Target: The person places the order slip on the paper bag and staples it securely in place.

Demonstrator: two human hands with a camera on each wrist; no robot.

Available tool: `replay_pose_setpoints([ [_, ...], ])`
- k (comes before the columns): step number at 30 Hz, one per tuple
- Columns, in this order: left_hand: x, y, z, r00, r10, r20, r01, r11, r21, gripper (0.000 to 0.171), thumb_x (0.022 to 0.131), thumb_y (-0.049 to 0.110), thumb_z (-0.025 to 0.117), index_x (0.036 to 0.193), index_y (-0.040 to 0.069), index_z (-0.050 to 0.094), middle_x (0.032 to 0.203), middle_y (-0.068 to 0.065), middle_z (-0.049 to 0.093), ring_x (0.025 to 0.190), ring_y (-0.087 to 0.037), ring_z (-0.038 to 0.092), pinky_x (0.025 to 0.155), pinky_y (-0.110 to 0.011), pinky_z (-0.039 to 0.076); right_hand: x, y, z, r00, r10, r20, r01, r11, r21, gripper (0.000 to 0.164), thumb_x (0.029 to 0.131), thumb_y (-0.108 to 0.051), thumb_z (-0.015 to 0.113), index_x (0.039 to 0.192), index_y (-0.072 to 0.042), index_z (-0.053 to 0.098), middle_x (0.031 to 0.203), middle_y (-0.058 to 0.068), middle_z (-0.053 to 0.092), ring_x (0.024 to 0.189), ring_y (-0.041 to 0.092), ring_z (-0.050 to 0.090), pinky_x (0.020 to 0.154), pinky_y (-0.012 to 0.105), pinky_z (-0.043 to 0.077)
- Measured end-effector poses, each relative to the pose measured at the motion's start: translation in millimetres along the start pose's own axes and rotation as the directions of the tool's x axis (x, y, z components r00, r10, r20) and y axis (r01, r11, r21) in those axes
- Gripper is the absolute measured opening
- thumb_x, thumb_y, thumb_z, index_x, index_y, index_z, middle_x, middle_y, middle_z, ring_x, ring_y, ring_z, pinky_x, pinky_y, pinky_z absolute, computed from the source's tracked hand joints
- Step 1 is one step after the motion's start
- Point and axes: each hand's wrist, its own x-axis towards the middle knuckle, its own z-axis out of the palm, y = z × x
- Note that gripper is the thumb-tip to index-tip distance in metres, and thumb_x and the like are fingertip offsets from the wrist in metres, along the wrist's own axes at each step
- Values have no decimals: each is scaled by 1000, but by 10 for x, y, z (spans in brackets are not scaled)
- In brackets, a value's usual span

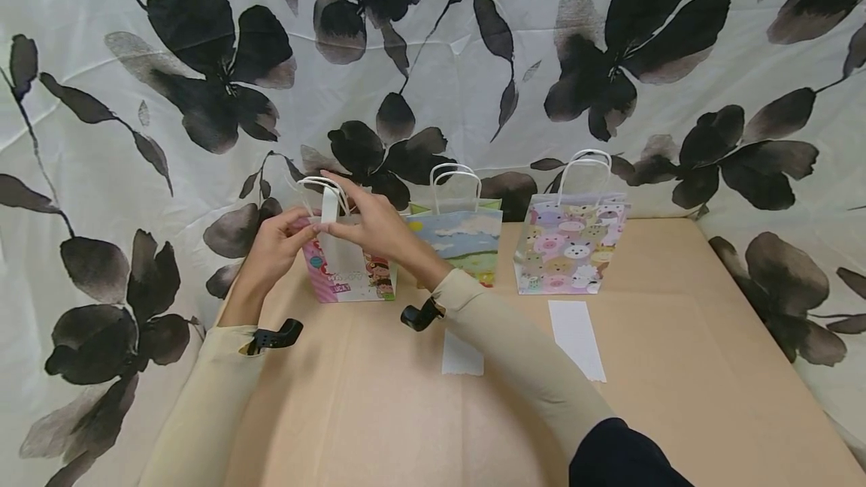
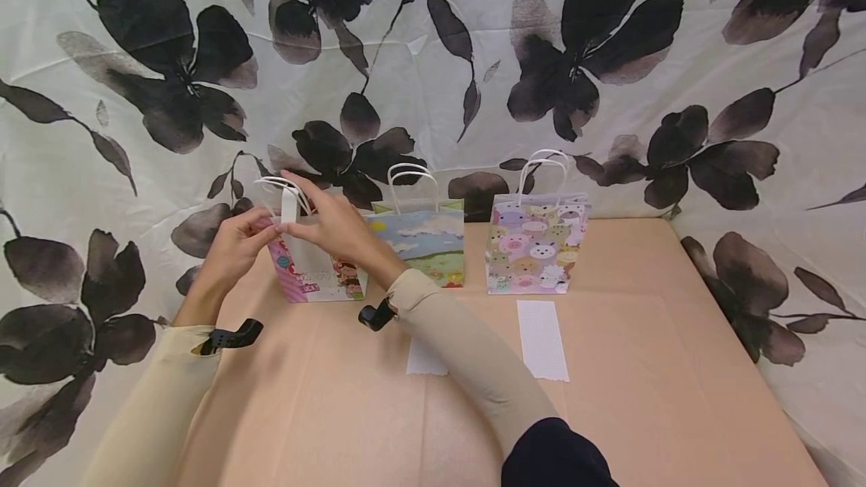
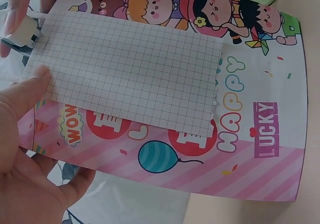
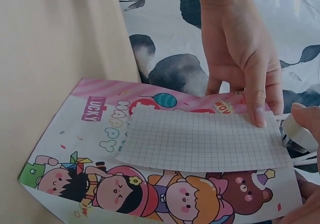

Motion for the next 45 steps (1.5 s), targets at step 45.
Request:
replay_pose_setpoints([
  [45, -46, 162, -20, 1000, -17, 5, 17, 1000, -1, 22, 101, 7, 62, 120, -2, 67, 107, -18, 67, 92, -28, 62, 78, -18, 49, 46, -79, -121, 996, 85, 32, -88, 990, 113, 54, 90, -33, 78, 136, -13, 56, 129, 4, 54, 93, 11, 63, 76, 18, 53],
])
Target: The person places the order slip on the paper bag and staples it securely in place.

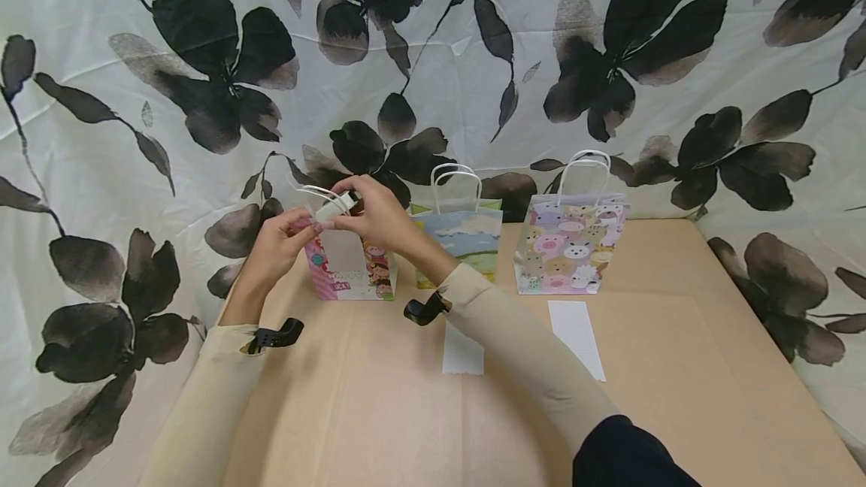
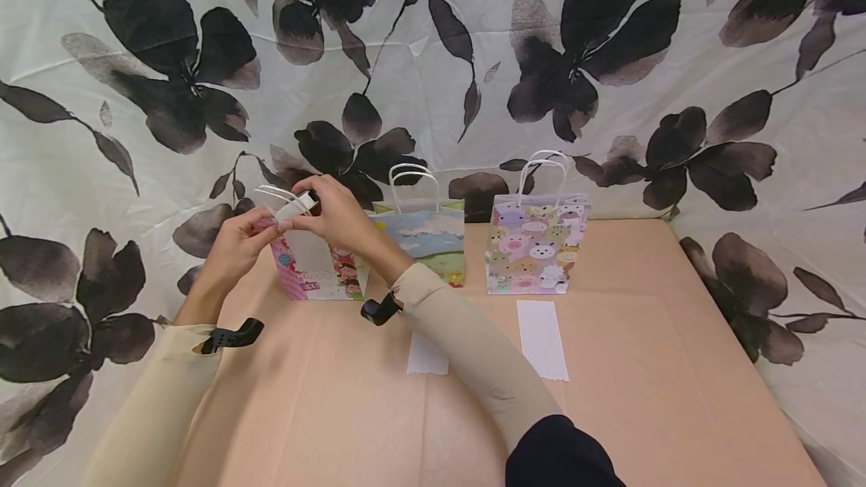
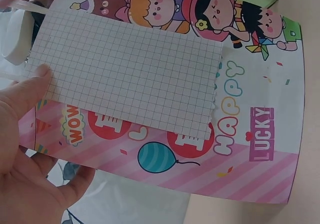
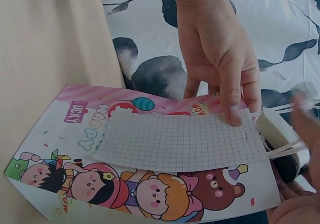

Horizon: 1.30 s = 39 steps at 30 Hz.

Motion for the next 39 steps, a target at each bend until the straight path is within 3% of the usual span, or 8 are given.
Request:
replay_pose_setpoints([
  [6, 17, 14, 10, 1000, 15, 6, -15, 1000, -7, 24, 101, 10, 63, 121, -3, 68, 111, -21, 68, 98, -34, 65, 80, -17, 49, -33, -32, -66, 995, 25, -96, -17, 996, 85, 54, 95, -36, 70, 140, -13, 52, 133, 4, 51, 103, 12, 64, 85, 20, 53],
  [13, 53, -26, 12, 1000, 6, 25, -5, 999, -35, 23, 102, 9, 62, 120, -3, 67, 115, -24, 69, 102, -42, 65, 82, -20, 52, -109, -130, -158, 980, 38, -197, -22, 996, 84, 46, 98, -15, 68, 140, -7, 50, 131, 12, 49, 105, 18, 63, 84, 19, 53],
  [21, 151, -370, 10, 999, -15, 52, 18, 998, -53, 25, 102, 21, 63, 123, 9, 70, 123, -11, 69, 107, -23, 66, 87, -21, 51, -215, -247, -246, 986, 29, -167, -14, 996, 89, 41, 100, -16, 65, 137, -7, 51, 127, 11, 50, 101, 17, 64, 76, 21, 54],
  [31, 166, -406, 10, 998, -41, 49, 43, 999, -27, 23, 102, 21, 64, 122, 12, 70, 121, -8, 70, 104, -20, 67, 87, -23, 51, -340, -296, -353, 966, 4, -259, -19, 998, -56, 40, 95, -26, 72, 127, -5, 59, 109, 6, 62, 84, 12, 62, 67, 21, 51],
  [39, 158, -391, 11, 999, -26, 32, 27, 999, -29, 24, 100, 20, 67, 122, 11, 71, 113, -7, 70, 96, -18, 65, 82, -25, 51, -451, -346, -481, 957, -8, -290, -5, 999, -44, 38, 92, -28, 76, 117, -1, 65, 106, 7, 62, 79, 12, 60, 65, 20, 50],
])
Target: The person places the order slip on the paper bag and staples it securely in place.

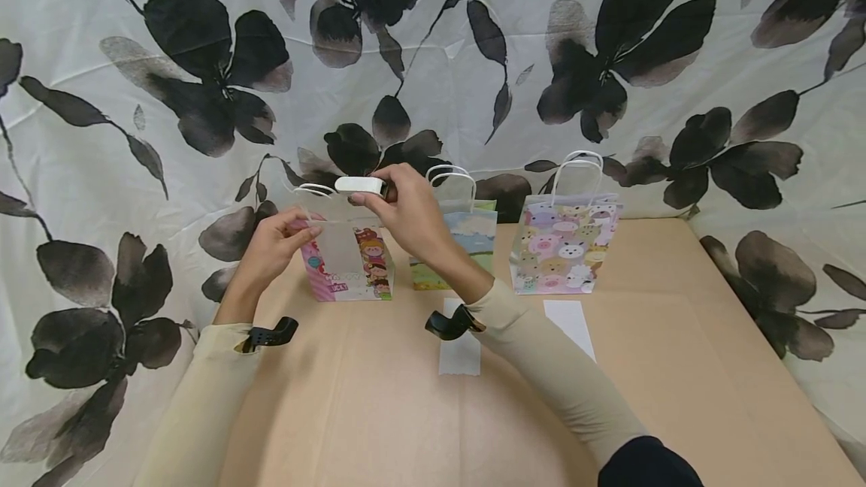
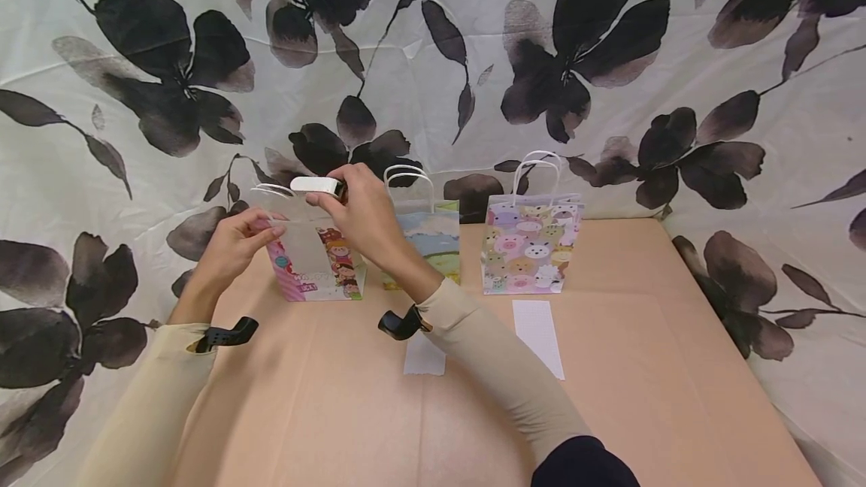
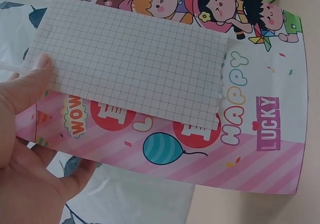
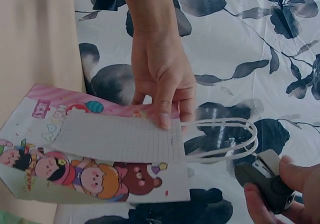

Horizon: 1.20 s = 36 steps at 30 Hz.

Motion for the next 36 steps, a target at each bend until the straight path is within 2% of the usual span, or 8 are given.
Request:
replay_pose_setpoints([
  [5, 3, 24, -15, 1000, 14, -14, -14, 1000, -28, 26, 99, 20, 68, 123, 11, 69, 113, -7, 67, 96, -17, 65, 81, -23, 51, -35, 33, -110, 1000, -10, 1, 10, 999, 32, 37, 94, -28, 74, 118, -2, 65, 107, 7, 62, 79, 14, 59, 64, 22, 49],
  [11, -13, 53, -42, 1000, 20, -22, -21, 999, -31, 30, 99, 19, 68, 127, 11, 67, 119, -3, 61, 101, -17, 61, 84, -20, 49, -111, 69, -281, 998, 29, 55, -37, 989, 145, 37, 97, -28, 71, 127, -9, 63, 111, 3, 66, 89, 12, 65, 68, 27, 51],
  [13, -18, 55, -50, 999, 29, -29, -30, 999, -26, 30, 98, 19, 69, 127, 11, 67, 121, -3, 61, 103, -15, 59, 85, -19, 48, -138, 78, -342, 997, 37, 75, -48, 987, 153, 36, 97, -28, 70, 128, -11, 64, 112, 3, 66, 91, 13, 65, 69, 28, 52],
  [19, -49, 54, -87, 996, 76, -50, -78, 996, -39, 32, 96, 10, 70, 127, 2, 65, 122, -9, 60, 101, -8, 58, 87, -15, 47, -246, 112, -523, 989, 59, 136, -80, 984, 159, 33, 96, -27, 72, 125, -13, 65, 109, 1, 66, 86, 18, 66, 67, 30, 50],
  [23, -92, 52, -133, 996, 70, -62, -73, 997, -39, 35, 96, 5, 70, 130, 1, 63, 119, -10, 59, 100, -4, 60, 89, -12, 46, -333, 124, -640, 984, 42, 173, -76, 978, 195, 32, 95, -25, 73, 125, -13, 66, 112, 3, 66, 81, 21, 64, 66, 31, 48],
  [27, -131, 42, -181, 996, 62, -65, -64, 998, -22, 38, 96, 3, 68, 133, -1, 60, 125, -17, 55, 106, -7, 58, 91, -11, 44, -420, 144, -764, 980, 33, 195, -80, 968, 236, 34, 96, -21, 73, 128, -13, 66, 120, 6, 64, 87, 20, 69, 74, 33, 56],
  [32, -184, 39, -239, 997, 45, -63, -46, 999, -7, 43, 96, 7, 69, 138, 6, 58, 132, -12, 53, 112, -12, 53, 92, -9, 43, -518, 193, -940, 971, 42, 236, -115, 946, 304, 36, 97, -16, 71, 132, -12, 65, 125, 7, 64, 98, 30, 72, 84, 38, 59],
  [36, -237, 17, -280, 997, 30, -68, -30, 1000, -4, 48, 97, 12, 70, 143, 10, 56, 133, -6, 51, 113, -11, 54, 90, -8, 45, -597, 240, -1094, 963, 66, 263, -150, 938, 314, 33, 96, -16, 72, 128, -13, 66, 122, 6, 64, 94, 28, 72, 84, 36, 59],
])
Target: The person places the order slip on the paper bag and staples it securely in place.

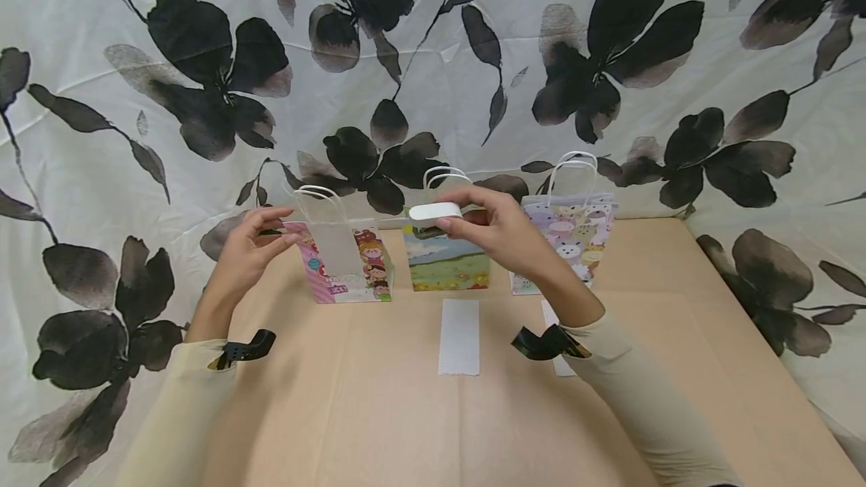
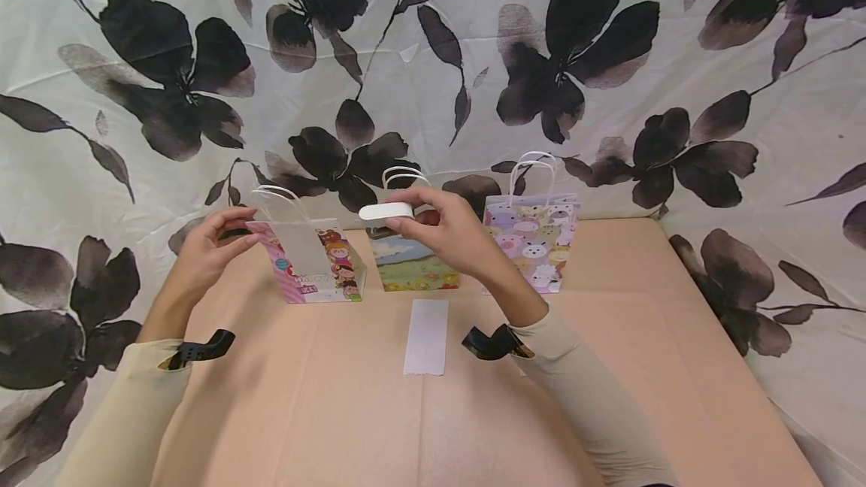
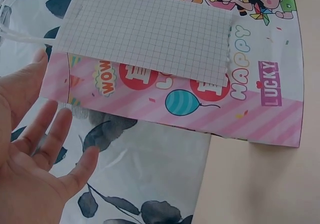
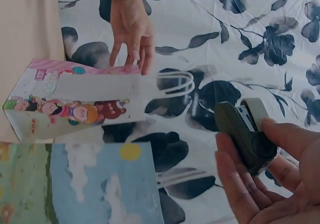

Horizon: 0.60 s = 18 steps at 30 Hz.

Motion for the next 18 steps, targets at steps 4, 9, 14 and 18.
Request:
replay_pose_setpoints([
  [4, -56, -9, -22, 1000, -4, -4, 4, 1000, -21, 51, 97, 13, 70, 145, 9, 52, 136, -6, 48, 114, -10, 55, 89, -9, 47, -131, 43, -151, 999, 41, 3, -41, 998, -43, 30, 96, -17, 73, 125, -13, 68, 118, 6, 66, 92, 26, 69, 79, 33, 57],
  [9, -131, -33, -66, 1000, -11, -29, 11, 1000, -5, 54, 96, 12, 71, 146, 8, 50, 143, -11, 48, 121, -15, 52, 94, -8, 44, -291, 135, -363, 997, 71, 6, -70, 989, -128, 29, 95, -21, 74, 123, -14, 68, 113, 6, 67, 97, 26, 65, 78, 32, 55],
  [14, -222, -8, -92, 995, -8, -103, 6, 1000, -21, 53, 95, 7, 71, 143, 4, 51, 138, -4, 50, 115, -12, 56, 92, -9, 46, -473, 257, -623, 996, 63, 69, -52, 987, -155, 28, 97, -15, 71, 124, -12, 66, 120, 6, 61, 106, 30, 63, 87, 32, 56],
  [18, -291, 8, -78, 990, 2, -143, -9, 999, -45, 51, 94, 4, 71, 141, -1, 51, 130, 7, 51, 107, -8, 58, 90, -9, 47, -635, 358, -836, 991, 88, 99, -72, 985, -160, 28, 96, -11, 70, 124, -12, 65, 122, 7, 60, 109, 30, 63, 88, 34, 57],
])
